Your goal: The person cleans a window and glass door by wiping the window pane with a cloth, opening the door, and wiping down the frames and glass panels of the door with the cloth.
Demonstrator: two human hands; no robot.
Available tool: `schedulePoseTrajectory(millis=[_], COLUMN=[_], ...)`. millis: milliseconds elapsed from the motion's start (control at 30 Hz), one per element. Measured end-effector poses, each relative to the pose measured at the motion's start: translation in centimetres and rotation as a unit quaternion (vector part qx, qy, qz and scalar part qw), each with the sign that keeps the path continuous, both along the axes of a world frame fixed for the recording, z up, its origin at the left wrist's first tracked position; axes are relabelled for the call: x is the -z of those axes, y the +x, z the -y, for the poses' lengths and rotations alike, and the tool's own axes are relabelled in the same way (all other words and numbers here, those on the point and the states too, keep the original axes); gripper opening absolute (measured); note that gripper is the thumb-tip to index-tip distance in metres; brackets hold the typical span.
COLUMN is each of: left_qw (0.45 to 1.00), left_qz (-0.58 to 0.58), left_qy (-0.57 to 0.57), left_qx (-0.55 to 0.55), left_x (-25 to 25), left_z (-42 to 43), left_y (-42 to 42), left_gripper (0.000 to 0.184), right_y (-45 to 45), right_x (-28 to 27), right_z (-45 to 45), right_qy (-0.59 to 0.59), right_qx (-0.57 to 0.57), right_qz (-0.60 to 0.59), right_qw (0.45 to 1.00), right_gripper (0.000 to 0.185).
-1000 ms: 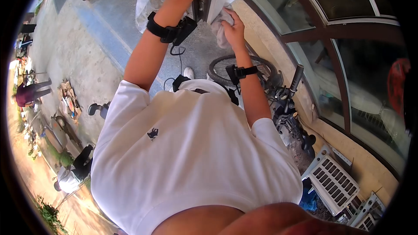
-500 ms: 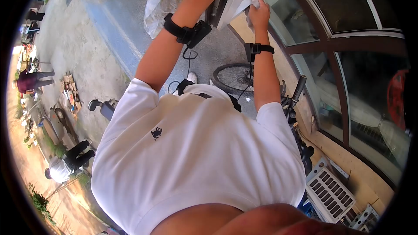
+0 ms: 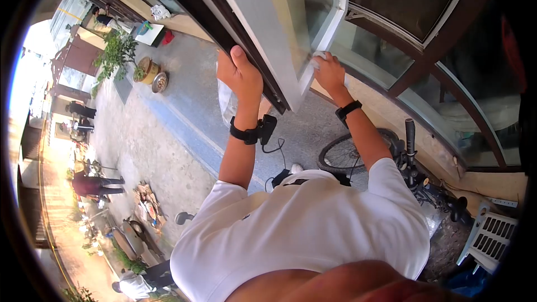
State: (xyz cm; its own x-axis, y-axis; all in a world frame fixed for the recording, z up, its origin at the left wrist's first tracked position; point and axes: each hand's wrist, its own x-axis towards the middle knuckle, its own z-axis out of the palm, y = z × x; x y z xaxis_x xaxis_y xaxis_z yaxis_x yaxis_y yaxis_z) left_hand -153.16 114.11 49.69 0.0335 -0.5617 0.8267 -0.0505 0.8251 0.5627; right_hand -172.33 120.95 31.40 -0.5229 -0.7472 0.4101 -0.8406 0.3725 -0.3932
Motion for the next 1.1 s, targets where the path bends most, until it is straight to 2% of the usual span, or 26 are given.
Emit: schedulePoseTrajectory(millis=[100,233,467,567,600,700,733,800,833,900,967,1000,1067,1100], left_qw=[0.999,0.999,0.995,0.997,0.996,0.997,0.997,0.996,0.996,0.993,0.995,0.995,0.995,0.994], left_qz=[-0.004,-0.011,-0.011,0.002,0.007,-0.024,-0.028,-0.021,-0.021,0.024,0.0,-0.009,-0.01,-0.016], left_qy=[0.043,0.048,0.058,0.072,0.077,0.031,0.034,0.044,0.048,0.08,0.08,0.088,0.095,0.094], left_qx=[-0.024,-0.017,-0.079,-0.038,-0.034,-0.063,-0.068,-0.07,-0.07,-0.081,-0.062,-0.049,-0.043,-0.045], left_x=[0.4,0.8,1.4,1.3,1.5,0.9,1.1,1.8,2.0,2.0,1.7,1.9,2.3,2.2], left_z=[-0.3,0.1,0.3,-0.4,-0.1,0.0,0.0,0.4,0.2,0.1,0.2,0.1,0.1,0.1], left_y=[0.1,0.4,0.7,1.1,1.2,0.3,0.4,1.0,1.3,1.7,1.2,1.3,1.3,1.3], left_gripper=[0.054,0.051,0.052,0.053,0.052,0.061,0.061,0.06,0.06,0.052,0.052,0.052,0.053,0.054], right_y=[-3.6,-8.8,-16.6,-18.8,-19.5,-19.4,-19.4,-18.7,-17.0,-13.1,-8.0,-4.2,-0.6,0.8], right_x=[0.2,0.8,0.7,-0.3,-0.1,-0.7,-1.7,-3.8,-7.0,-10.9,-12.0,-13.9,-14.4,-16.2], right_z=[1.7,4.4,8.1,9.4,9.9,10.0,10.5,11.6,11.2,9.7,7.9,5.7,4.0,3.3], right_qy=[0.001,-0.007,0.015,0.043,0.04,-0.125,-0.121,-0.321,-0.312,-0.408,-0.512,-0.515,-0.521,-0.513], right_qx=[0.042,0.075,0.092,0.141,0.136,0.21,0.205,0.145,0.139,0.06,-0.06,-0.119,-0.246,-0.26], right_qz=[0.041,0.085,0.05,0.126,0.111,0.28,0.275,0.257,0.295,0.396,0.299,0.314,0.21,0.12], right_qw=[0.998,0.993,0.994,0.981,0.984,0.929,0.931,0.9,0.892,0.821,0.803,0.789,0.79,0.809], right_gripper=[0.034,0.036,0.034,0.033,0.033,0.051,0.051,0.051,0.046,0.041,0.039,0.04,0.044,0.045])
